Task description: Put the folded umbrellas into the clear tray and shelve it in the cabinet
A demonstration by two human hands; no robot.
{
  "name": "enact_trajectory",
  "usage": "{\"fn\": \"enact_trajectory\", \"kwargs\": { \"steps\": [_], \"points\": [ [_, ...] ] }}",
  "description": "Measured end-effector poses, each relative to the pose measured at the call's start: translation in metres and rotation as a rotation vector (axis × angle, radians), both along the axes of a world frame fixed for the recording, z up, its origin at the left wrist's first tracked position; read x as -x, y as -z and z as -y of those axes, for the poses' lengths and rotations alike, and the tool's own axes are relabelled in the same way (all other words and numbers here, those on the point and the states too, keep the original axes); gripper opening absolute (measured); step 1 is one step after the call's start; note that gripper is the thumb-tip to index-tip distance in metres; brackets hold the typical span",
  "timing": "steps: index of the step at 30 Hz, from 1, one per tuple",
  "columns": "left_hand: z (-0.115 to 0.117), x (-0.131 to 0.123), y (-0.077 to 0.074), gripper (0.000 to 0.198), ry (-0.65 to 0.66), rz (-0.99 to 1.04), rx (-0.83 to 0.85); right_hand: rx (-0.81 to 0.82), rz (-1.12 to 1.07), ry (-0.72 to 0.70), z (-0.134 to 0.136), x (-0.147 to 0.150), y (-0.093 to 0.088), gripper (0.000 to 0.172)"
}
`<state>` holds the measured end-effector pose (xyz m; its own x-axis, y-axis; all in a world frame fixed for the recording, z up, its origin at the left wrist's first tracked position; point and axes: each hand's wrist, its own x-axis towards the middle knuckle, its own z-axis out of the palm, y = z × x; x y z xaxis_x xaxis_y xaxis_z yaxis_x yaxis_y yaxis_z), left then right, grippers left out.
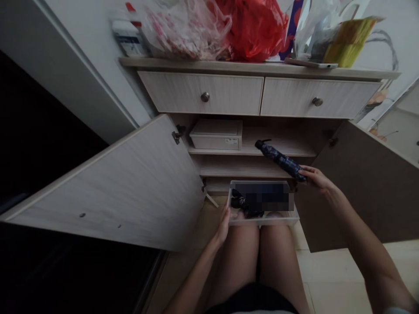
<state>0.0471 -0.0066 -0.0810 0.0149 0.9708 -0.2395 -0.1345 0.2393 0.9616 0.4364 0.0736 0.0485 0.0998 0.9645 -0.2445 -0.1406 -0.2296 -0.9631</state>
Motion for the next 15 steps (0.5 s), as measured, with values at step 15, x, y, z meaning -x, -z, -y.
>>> {"fn": "enact_trajectory", "kwargs": {
  "steps": [15],
  "points": [
    [0.005, -0.008, -0.012, 0.084, -0.001, -0.033, -0.148, -0.103, 0.572, -0.798, 0.059, 0.037, 0.001, 0.054]
  ]
}}
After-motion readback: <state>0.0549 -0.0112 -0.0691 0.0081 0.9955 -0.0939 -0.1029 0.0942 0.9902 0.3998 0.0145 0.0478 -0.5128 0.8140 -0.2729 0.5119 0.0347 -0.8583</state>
